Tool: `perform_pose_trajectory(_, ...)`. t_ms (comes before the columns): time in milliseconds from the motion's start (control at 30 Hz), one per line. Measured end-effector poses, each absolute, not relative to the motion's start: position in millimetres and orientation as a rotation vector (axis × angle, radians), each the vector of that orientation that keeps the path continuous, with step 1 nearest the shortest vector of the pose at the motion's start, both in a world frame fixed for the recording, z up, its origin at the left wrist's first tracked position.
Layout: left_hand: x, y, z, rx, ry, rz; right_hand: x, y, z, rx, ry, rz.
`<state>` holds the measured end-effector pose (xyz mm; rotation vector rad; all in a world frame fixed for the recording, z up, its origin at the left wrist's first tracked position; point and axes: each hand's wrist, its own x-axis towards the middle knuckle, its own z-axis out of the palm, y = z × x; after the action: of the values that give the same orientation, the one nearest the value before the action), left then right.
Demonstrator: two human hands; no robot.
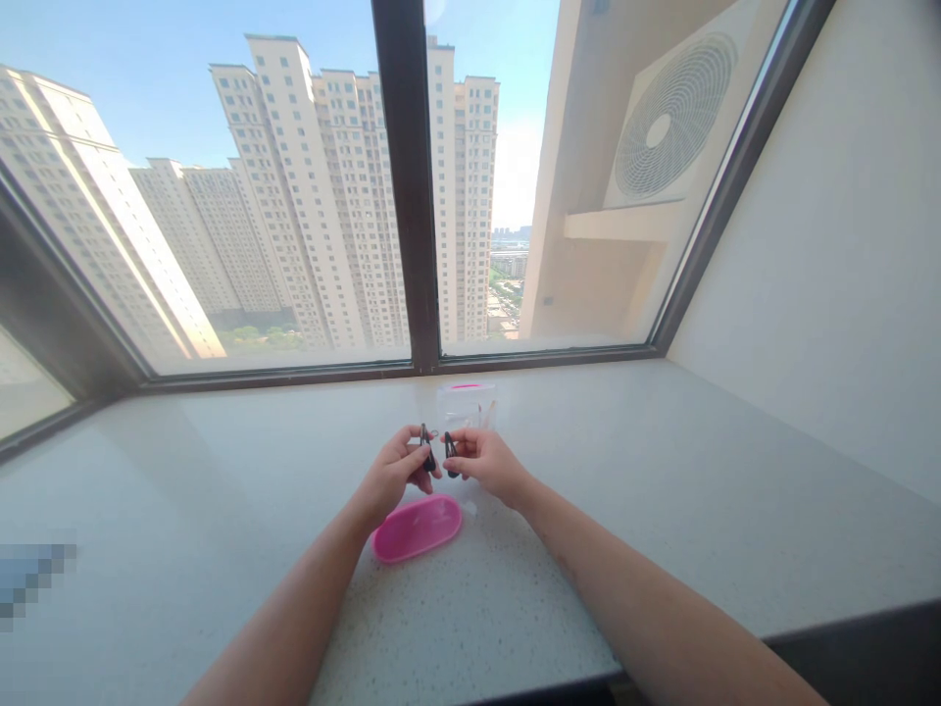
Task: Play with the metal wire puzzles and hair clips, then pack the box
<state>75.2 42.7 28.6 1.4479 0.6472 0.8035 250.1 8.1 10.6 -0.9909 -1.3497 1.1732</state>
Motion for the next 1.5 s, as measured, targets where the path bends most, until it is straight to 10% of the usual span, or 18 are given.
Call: perform_pose_trajectory(1500,80.2,38.1,29.3,1.675,0.707,0.886,250.7,7.9,13.4,-0.929,-1.326,1.102)
